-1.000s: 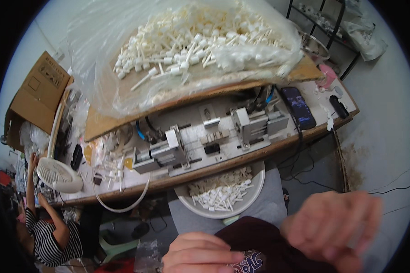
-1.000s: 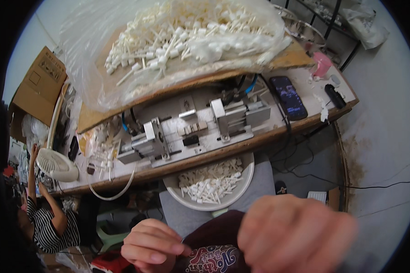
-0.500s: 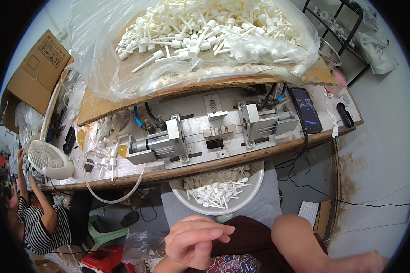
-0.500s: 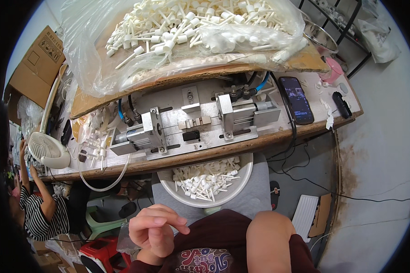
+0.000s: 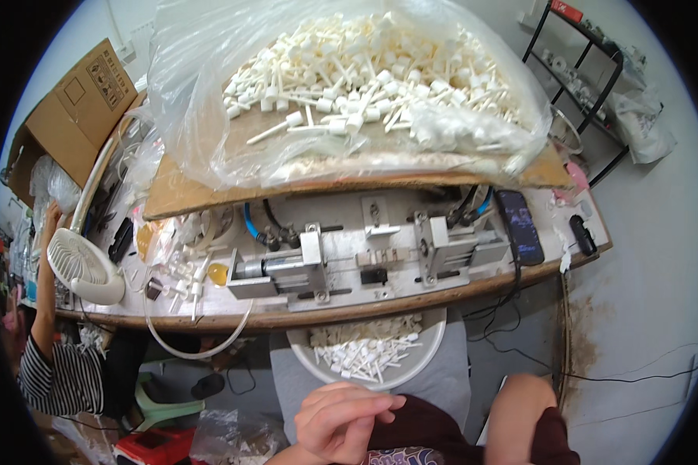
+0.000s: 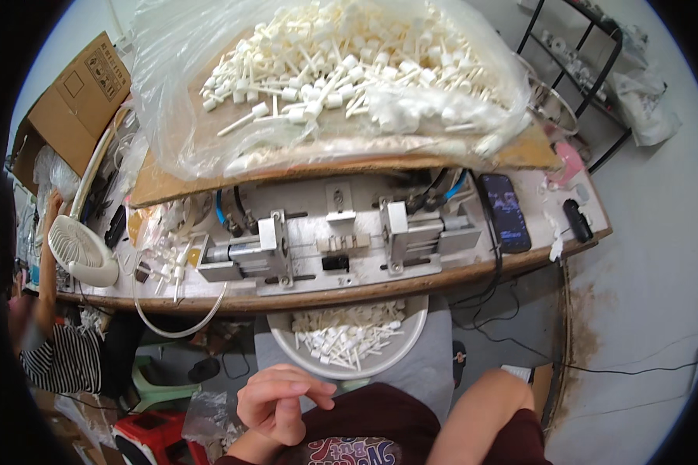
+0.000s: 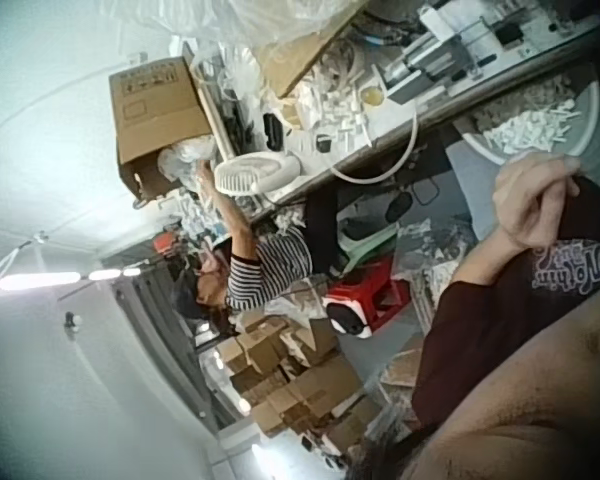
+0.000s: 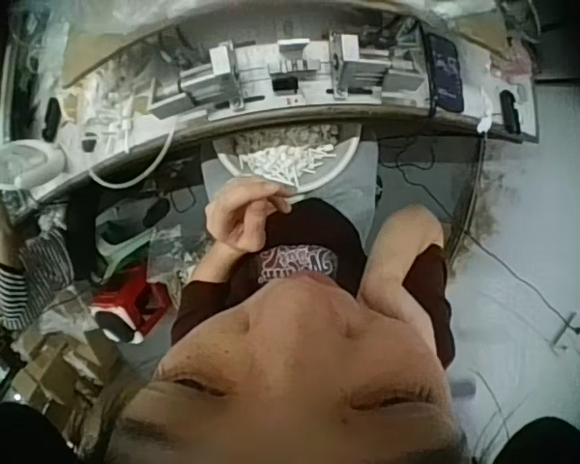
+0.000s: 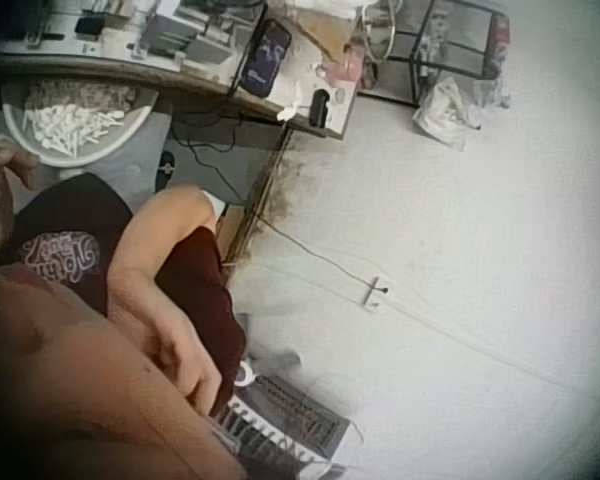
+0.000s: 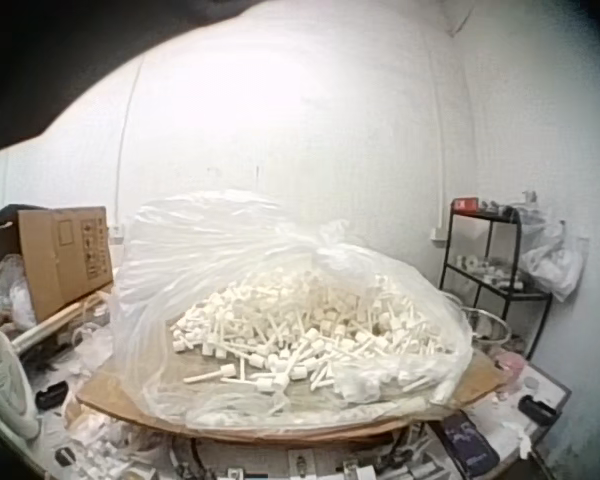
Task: Assembling small plastic pump or sprayer components using a pneumatic assembly machine.
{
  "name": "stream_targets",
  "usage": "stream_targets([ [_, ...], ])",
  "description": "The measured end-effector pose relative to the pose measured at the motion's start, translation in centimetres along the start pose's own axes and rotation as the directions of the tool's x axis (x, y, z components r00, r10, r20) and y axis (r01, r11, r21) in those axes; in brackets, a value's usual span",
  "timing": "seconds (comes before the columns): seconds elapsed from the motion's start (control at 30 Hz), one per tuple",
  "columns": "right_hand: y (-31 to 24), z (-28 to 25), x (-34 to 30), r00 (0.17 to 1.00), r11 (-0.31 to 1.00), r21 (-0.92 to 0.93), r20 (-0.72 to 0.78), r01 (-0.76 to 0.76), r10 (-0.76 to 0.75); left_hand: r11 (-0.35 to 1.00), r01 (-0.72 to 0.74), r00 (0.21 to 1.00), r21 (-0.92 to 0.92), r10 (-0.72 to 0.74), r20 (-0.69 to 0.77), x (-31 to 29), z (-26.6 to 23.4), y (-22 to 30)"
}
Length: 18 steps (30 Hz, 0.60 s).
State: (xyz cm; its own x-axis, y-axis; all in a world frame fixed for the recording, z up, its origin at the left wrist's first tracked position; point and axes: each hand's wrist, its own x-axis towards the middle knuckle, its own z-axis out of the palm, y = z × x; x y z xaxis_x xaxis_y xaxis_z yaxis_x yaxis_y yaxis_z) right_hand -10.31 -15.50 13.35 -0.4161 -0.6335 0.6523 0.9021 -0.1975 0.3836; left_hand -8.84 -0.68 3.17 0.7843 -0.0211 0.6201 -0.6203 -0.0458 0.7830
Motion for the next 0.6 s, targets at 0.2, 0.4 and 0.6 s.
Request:
stream_targets([
  [0.2, 1.2, -7.8, -6.3, 0.675, 0.910, 0.290, 0.737, -0.295, -0.016, 0.996, -0.053, 0.987, 0.069, 0.062, -0.146, -0.6, 0.0, -0.2],
  [0.4, 0.9, -10.0, -10.9, 0.485, 0.911, -0.024, 0.841, -0.411, 0.241, 0.977, -0.090, 0.889, 0.194, 0.166, -0.426, 0.1, -0.3, 0.1],
  [0.6, -1.4, -2.3, -11.9, 0.835, 0.826, -0.213, 0.073, -0.521, 0.545, 0.580, -0.814, 0.382, -0.044, 0.476, -0.792, 6.2, 6.1, 7.2],
])
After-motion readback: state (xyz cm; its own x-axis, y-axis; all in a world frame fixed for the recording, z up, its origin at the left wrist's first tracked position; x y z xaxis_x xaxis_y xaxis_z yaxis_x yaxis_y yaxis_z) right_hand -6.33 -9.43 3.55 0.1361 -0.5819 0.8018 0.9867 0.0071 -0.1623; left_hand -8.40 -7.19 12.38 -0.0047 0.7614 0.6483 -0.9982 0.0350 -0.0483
